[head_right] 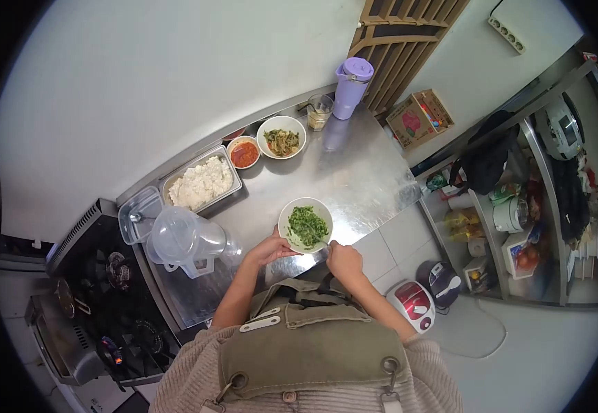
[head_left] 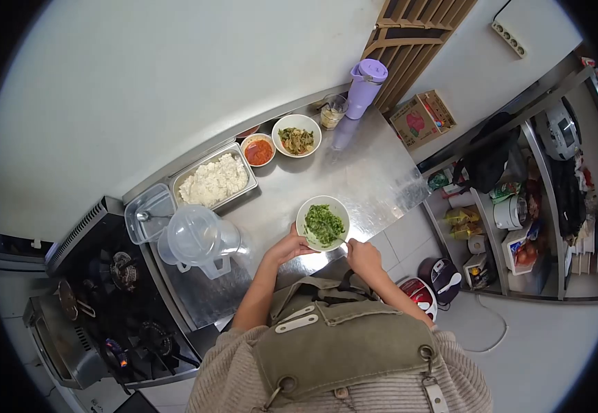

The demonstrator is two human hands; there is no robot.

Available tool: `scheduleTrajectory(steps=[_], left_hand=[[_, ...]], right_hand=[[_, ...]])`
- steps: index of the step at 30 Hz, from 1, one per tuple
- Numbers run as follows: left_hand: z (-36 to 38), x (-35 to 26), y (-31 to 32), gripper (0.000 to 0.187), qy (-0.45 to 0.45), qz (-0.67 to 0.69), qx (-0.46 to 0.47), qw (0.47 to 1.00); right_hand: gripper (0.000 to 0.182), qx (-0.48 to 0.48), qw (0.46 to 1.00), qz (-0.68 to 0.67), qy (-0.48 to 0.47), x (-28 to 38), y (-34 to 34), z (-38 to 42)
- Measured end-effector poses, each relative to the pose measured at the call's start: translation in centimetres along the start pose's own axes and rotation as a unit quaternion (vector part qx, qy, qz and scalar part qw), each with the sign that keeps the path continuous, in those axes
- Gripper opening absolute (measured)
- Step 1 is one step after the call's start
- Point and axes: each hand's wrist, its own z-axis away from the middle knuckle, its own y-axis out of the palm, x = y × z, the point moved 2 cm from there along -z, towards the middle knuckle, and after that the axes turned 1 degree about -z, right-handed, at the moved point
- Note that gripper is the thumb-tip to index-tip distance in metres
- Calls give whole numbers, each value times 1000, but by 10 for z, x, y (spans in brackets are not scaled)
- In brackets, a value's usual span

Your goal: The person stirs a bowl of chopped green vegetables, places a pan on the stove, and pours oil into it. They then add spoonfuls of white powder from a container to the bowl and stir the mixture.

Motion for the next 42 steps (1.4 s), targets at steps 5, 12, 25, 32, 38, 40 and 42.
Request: scheduleTrajectory(steps=[5, 12, 25, 32, 38, 40, 42], left_hand=[[3, -3, 5, 87, 7, -4, 6, 1000], [0, -3, 2, 85, -1, 21, 4, 1000], [-1, -6, 3, 92, -21, 26, -5, 999], [0, -9, 7, 93, -26, 20, -4, 999], [-8, 1, -2, 88, -7, 2, -9, 1000], [-4, -2, 3, 88, -8, 17, -12, 1000], [-2, -2, 4, 88, -10, 33, -16, 999]], right_hand=[[18, -38, 999, 28, 7, -8, -16, -5], [14, -22, 998, 52, -35, -11, 1, 1], [13, -7, 994, 86, -72, -14, 14, 6], [14, -23, 996, 80, -41, -10, 3, 7], [17, 15, 991, 116, -72, -7, 12, 10], [15, -20, 992, 97, -85, -7, 9, 11], [14, -26, 995, 86, -49, -9, 2, 5]])
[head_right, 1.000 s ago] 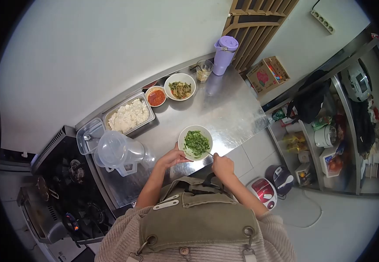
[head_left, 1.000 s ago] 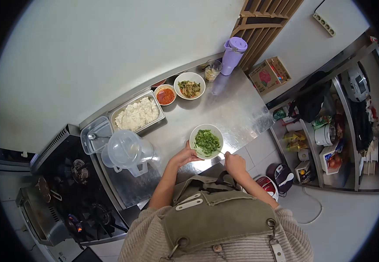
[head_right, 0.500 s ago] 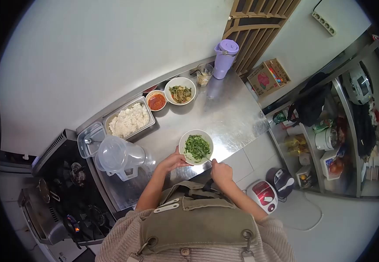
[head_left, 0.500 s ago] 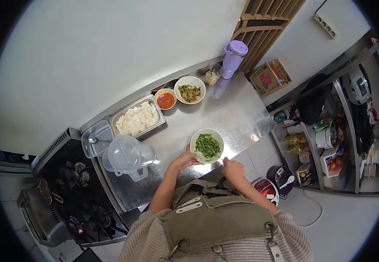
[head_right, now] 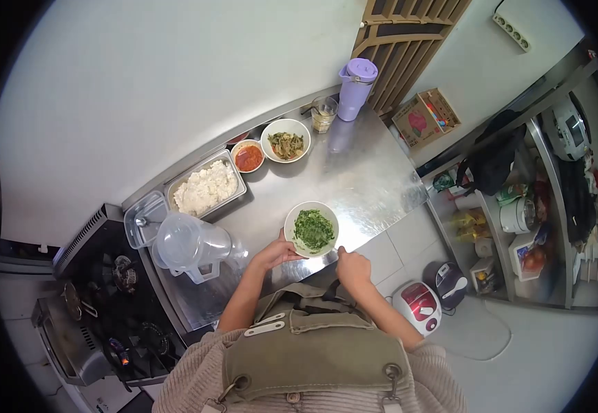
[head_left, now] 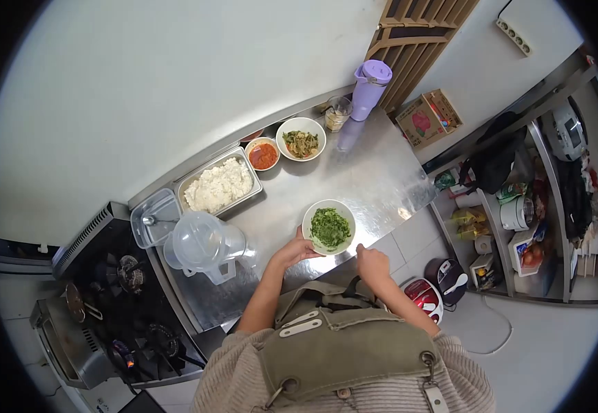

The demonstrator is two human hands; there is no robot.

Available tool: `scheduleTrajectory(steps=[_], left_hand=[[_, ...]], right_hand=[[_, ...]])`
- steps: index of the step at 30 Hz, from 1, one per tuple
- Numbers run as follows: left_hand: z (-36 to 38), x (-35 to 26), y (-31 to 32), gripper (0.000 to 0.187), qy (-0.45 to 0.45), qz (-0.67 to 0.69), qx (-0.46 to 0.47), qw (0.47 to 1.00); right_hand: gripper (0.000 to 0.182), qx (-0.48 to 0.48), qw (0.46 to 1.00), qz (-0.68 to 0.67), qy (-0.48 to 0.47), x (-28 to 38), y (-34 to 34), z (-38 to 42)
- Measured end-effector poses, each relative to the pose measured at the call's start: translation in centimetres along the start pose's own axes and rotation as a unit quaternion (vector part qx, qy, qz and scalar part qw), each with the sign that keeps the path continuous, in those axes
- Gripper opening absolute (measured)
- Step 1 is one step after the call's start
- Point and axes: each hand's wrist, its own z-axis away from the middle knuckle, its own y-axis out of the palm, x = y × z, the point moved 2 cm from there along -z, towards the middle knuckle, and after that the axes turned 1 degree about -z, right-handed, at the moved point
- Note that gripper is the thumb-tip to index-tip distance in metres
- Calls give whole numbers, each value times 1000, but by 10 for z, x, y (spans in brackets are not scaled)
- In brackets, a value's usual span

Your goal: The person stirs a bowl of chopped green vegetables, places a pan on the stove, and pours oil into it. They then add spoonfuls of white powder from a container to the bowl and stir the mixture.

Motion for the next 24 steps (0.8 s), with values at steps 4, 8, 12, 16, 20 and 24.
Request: scheduleTrajectory(steps=[4, 8, 12, 16, 20, 24], left_hand=[[0, -1, -1, 88, 2, -24, 9, 1000], [-1, -2, 0, 88, 1, -23, 5, 1000], [-4, 3, -3, 88, 8, -17, 14, 1000], [-3, 1, -2, 86, 5, -13, 21, 1000], [-1, 0, -1, 86, 14, -16, 12, 1000], [-4, 1, -2, 89, 18, -24, 21, 999]], right_hand=[[13, -12, 1000, -9, 11, -2, -5, -6], [14, -15, 1000, -14, 1, 9, -5, -4], [19, 31, 999, 12, 4, 3, 2, -9], [18, 50, 998, 25, 7, 7, 1, -7], [15, -14, 1000, -19, -3, 3, 6, -4], [16, 20, 1000, 4, -7, 12, 10, 0]])
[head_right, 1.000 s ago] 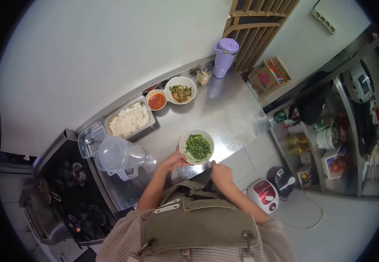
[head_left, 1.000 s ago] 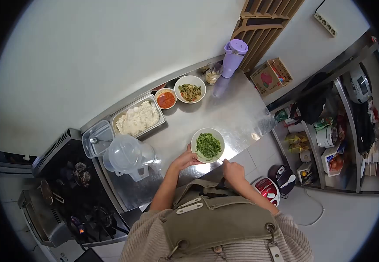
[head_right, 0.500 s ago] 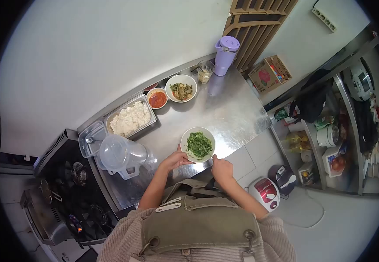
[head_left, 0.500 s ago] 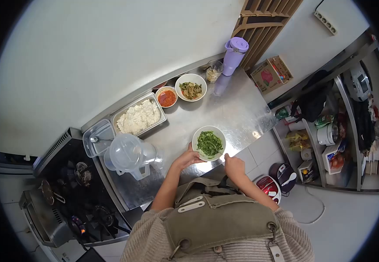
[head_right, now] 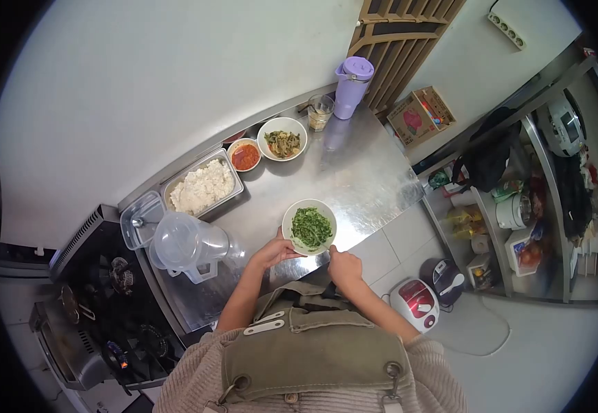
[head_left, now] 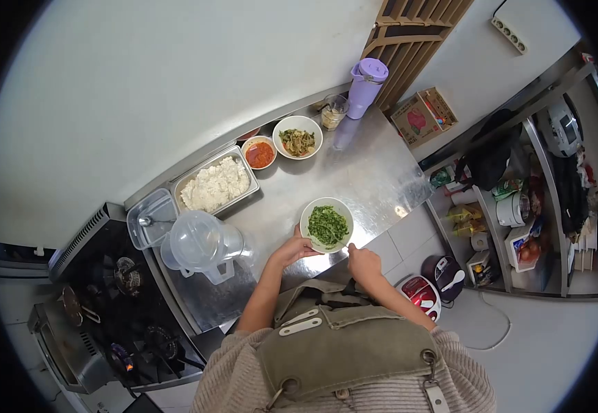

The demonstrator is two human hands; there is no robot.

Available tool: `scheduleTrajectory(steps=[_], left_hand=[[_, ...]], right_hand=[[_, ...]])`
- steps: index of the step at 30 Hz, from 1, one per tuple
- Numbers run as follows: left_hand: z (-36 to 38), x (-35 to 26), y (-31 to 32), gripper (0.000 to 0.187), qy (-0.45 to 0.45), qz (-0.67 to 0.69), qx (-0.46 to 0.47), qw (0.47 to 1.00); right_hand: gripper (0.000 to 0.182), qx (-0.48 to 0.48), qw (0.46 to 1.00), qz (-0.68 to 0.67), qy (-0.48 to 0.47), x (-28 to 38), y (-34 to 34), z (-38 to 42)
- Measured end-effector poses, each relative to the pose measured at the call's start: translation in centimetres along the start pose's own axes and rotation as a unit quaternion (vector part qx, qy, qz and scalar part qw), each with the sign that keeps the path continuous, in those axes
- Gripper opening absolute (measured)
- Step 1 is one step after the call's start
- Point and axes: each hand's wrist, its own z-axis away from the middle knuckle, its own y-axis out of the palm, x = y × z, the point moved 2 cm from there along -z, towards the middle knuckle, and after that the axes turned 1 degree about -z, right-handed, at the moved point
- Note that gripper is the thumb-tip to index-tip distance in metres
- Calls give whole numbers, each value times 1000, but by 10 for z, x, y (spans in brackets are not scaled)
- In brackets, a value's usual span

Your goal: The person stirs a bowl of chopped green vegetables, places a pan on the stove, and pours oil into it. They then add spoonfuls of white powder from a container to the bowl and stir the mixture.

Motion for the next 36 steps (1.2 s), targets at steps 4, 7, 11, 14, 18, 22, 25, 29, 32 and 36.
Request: scheduleTrajectory(steps=[4, 7, 11, 14, 18, 22, 25, 29, 32, 36], left_hand=[[-1, 4, -5, 88, -14, 5, -4, 1000], [-3, 4, -4, 87, -6, 9, 0, 1000], [-1, 4, -3, 86, 0, 13, -6, 1000], [0, 2, -2, 87, -2, 17, -9, 1000], [2, 1, -1, 89, 5, 13, 1, 1000], [4, -1, 3, 91, -10, 11, -4, 1000], [1, 1, 1, 91, -2, 21, 0, 1000], [3, 2, -1, 90, 5, 32, -2, 999], [5, 1, 2, 90, 11, 28, 7, 1000], [2, 4, 2, 90, -1, 25, -6, 1000]], right_hand=[[20, -2, 1000, 8, 8, 5, -6, -3], [19, 10, 999, 28, 14, 5, -3, -1], [21, 5, 1000, 9, 9, 1, -4, -7], [17, -21, 1000, 8, 18, -4, -5, -7], [10, -80, 997, -10, 23, -11, -42, -15], [11, -83, 996, 3, 15, -22, -29, -25], [13, -44, 999, 7, -15, -16, -25, -18], [18, 3, 998, 35, -49, -3, -14, 13], [20, 4, 999, 25, -45, -13, -18, 9], [12, -55, 998, 5, 25, -17, -24, -12]])
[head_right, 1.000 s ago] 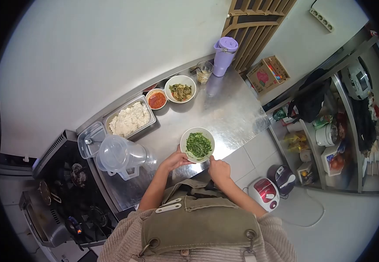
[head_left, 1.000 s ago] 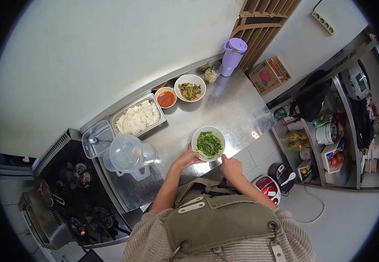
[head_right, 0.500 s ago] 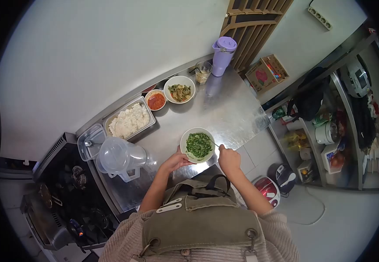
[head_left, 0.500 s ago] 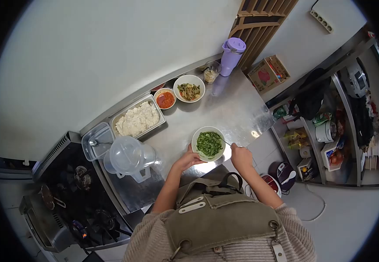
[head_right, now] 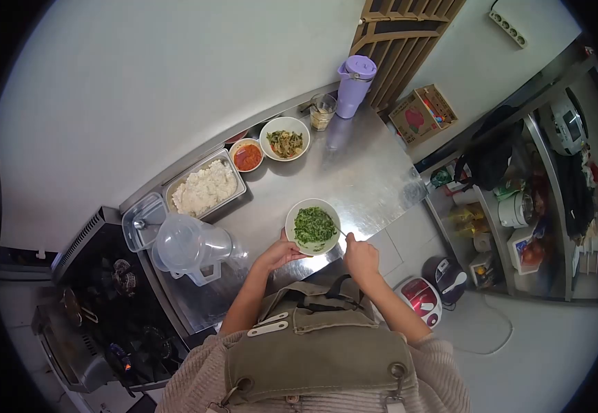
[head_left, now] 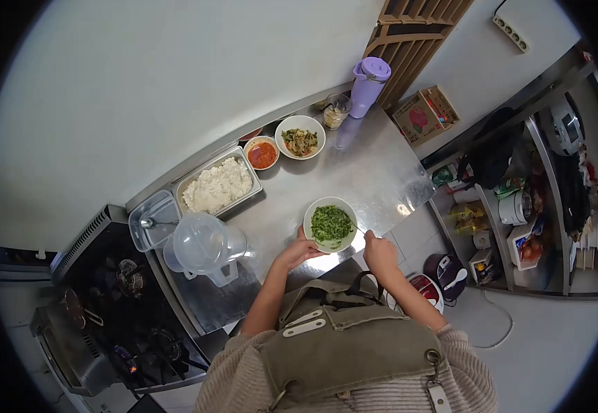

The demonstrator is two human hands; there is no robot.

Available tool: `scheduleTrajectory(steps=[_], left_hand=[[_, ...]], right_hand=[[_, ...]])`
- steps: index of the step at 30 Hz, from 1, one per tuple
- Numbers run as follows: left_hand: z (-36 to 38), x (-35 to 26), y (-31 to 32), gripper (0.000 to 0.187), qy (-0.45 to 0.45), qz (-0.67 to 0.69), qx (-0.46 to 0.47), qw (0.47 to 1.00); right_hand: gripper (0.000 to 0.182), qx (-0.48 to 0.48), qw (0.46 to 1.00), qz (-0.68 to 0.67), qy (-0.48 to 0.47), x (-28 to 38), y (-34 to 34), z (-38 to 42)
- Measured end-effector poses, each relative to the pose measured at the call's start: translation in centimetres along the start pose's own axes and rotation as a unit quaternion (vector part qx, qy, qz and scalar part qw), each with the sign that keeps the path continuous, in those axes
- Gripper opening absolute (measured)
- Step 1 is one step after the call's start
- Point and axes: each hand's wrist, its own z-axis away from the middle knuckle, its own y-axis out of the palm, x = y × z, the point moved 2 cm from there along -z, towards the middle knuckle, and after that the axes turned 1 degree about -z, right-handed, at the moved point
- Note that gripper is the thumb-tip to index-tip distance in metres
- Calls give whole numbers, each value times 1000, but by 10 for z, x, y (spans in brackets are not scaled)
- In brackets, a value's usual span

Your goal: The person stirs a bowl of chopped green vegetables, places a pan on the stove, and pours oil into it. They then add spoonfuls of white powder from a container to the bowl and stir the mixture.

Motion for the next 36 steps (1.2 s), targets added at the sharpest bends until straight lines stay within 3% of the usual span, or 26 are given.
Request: scheduleTrajectory(steps=[4, 11, 17, 27, 36], left_hand=[[0, 3, 0, 88, 13, 15, 6, 1000], [3, 4, 0, 90, 14, 24, -14, 1000], [-2, 11, -5, 92, 21, 28, -4, 999], [4, 7, 3, 91, 26, 27, -16, 999], [0, 19, -7, 91, 10, 56, -24, 998]], right_hand=[[11, 9, 1000, 12, 7, 13, 11, -3], [17, 3, 992, -108, 60, 20, 5, 14], [24, 96, 960, -243, 103, 4, 25, 14], [21, 14, 993, -101, 51, 14, -1, 1], [21, 98, 985, -137, 45, 4, 41, -7]])
